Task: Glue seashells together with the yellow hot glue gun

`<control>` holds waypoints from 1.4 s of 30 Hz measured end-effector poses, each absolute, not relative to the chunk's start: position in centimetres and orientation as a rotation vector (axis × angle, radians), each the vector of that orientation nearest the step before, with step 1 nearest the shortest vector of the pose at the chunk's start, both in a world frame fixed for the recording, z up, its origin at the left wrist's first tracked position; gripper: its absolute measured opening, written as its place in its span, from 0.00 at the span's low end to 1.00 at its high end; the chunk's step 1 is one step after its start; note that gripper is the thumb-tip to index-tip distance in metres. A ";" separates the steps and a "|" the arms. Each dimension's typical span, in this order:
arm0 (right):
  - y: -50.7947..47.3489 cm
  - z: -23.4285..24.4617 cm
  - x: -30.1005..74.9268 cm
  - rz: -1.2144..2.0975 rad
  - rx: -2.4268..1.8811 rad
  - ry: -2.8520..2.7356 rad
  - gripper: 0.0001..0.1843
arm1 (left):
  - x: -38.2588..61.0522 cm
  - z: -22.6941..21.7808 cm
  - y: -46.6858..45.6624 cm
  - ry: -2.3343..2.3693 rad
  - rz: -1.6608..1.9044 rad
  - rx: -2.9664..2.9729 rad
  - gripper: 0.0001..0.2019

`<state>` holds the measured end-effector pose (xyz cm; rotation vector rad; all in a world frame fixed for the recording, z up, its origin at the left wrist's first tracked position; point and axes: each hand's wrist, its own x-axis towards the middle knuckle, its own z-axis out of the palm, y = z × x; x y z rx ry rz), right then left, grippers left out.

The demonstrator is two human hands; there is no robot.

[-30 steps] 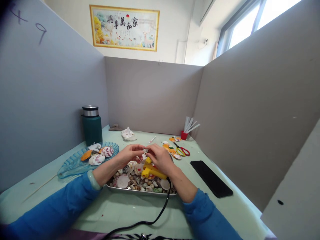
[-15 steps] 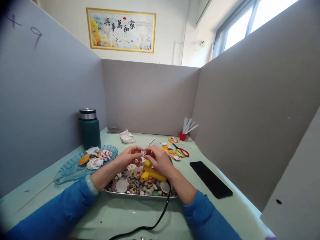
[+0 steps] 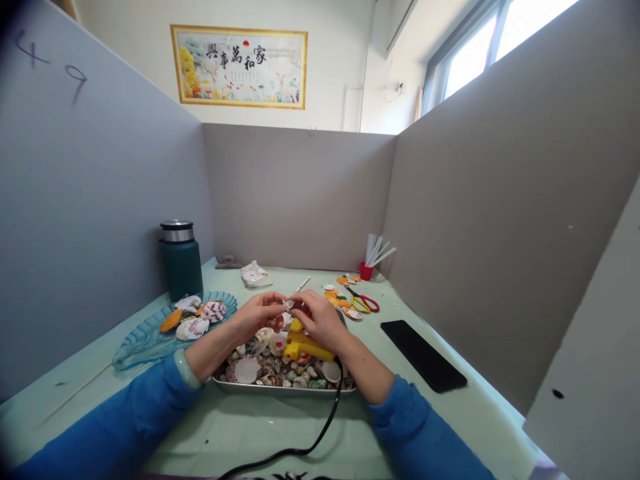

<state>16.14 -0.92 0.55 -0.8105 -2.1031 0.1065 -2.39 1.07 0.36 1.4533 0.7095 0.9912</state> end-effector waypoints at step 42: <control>-0.7 0.2 16.3 0.180 -0.794 -2.091 0.09 | -2.3 0.3 1.3 0.740 1.001 1.465 0.16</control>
